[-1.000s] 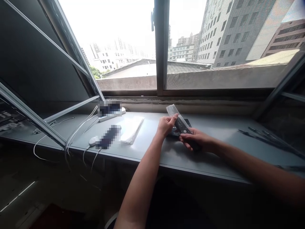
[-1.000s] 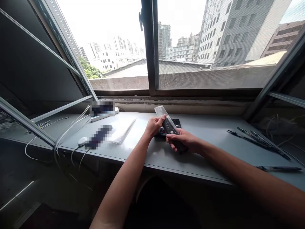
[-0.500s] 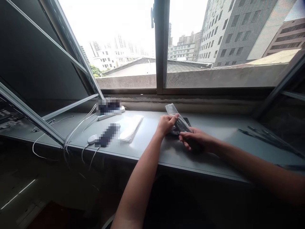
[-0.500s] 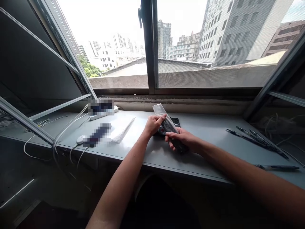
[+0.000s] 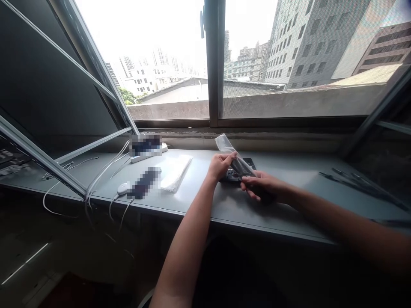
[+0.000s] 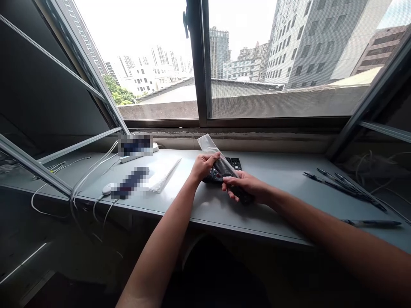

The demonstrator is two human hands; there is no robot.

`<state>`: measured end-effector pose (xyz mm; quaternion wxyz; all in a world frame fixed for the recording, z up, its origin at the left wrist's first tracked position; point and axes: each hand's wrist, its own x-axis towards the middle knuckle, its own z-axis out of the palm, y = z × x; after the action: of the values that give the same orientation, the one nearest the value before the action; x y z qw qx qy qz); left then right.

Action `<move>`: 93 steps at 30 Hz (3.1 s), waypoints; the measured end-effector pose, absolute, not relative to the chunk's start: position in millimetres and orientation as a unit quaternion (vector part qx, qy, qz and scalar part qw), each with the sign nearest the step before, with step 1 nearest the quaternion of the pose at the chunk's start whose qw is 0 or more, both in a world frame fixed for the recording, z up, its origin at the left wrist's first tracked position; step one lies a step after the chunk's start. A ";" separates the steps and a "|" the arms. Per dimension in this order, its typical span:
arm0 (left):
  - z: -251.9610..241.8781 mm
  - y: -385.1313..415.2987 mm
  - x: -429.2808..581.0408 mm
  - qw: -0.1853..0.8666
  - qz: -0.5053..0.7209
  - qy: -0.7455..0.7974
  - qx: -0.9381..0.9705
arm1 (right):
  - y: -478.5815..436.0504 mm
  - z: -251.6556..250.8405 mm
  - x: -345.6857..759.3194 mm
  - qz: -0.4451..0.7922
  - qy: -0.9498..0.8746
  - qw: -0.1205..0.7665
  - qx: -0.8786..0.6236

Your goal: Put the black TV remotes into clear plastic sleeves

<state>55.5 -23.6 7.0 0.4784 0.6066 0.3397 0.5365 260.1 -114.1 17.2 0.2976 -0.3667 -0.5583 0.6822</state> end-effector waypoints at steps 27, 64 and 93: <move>19.3 -29.7 58.4 0.571 0.569 0.272 0.525 | -117.8 38.2 265.4 0.667 -0.467 0.470 -0.341; 17.2 -10.2 25.8 0.570 0.668 0.405 0.254 | -118.2 35.7 263.7 0.615 -0.506 0.485 -0.361; 55.8 -6.4 -46.7 0.282 0.669 0.510 0.461 | -110.5 21.9 269.5 0.658 -0.523 0.433 -0.326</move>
<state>-46.7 -6.4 55.8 0.2823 0.4608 0.5104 0.6689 269.5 -110.5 21.9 0.4334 -0.3263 -0.5225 0.6578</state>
